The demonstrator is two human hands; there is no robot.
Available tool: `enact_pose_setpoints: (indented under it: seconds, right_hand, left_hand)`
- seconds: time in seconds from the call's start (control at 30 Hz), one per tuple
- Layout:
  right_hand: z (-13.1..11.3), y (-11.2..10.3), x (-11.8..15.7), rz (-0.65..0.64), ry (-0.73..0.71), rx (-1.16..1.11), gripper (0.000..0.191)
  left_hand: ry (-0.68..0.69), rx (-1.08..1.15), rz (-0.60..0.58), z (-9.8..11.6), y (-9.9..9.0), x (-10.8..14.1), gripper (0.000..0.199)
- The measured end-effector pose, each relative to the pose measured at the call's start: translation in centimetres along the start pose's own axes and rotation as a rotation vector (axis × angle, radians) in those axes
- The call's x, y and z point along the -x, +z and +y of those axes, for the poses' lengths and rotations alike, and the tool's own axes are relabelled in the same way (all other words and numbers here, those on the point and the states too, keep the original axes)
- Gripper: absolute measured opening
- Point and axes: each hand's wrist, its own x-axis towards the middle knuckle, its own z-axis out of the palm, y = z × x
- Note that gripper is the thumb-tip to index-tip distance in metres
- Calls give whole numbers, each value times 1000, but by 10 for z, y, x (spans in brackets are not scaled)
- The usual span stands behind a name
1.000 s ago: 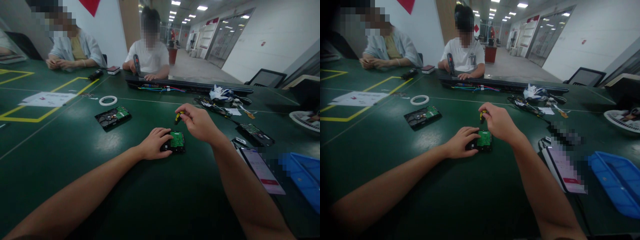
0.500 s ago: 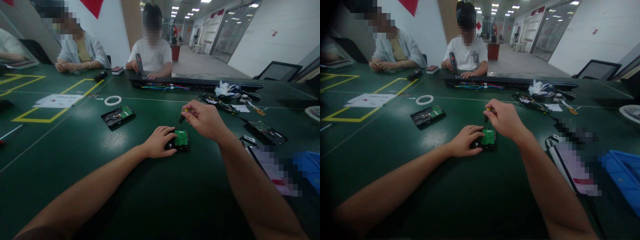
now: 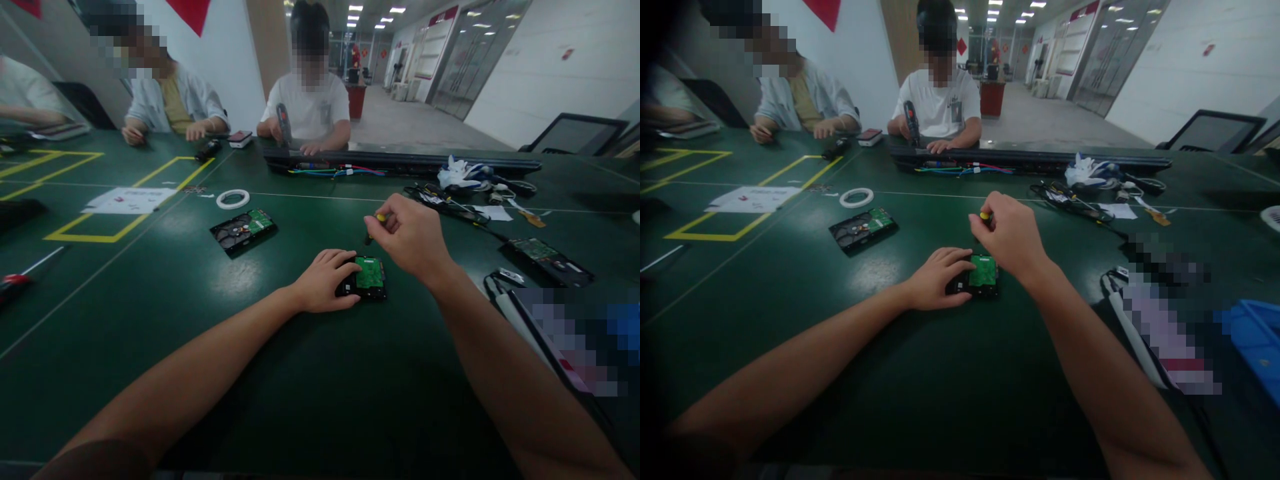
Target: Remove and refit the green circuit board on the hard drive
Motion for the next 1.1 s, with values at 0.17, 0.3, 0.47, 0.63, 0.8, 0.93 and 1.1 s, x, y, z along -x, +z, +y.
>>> enact_pose_setpoints:
  seconds: [0.17, 0.3, 0.47, 0.63, 0.8, 0.93, 1.1]
  right_hand:
    - [2, 1, -1, -42, -38, -48, 9]
    - [3, -4, -1, -122, 19, -163, 22]
    - [6, -8, 1, -198, 69, -298, 20]
    - [7, -10, -2, -138, 28, -144, 23]
    - [5, -8, -3, -51, -21, 70, 49]
    - [5, -5, -3, -17, -25, 197, 51]
    - [7, -7, -3, -77, -124, 38, 17]
  left_hand:
    - [-2, 6, 8, 1, -1, 0, 63]
    - [13, -5, 17, 1, -1, 0, 64]
    - [24, -12, 23, -2, 1, 0, 65]
    - [21, -6, 26, -1, 2, 0, 64]
    - [27, -6, 26, -2, 2, 0, 63]
    - [25, -3, 26, -3, 3, 0, 64]
    - [25, 8, 30, -2, 2, 0, 63]
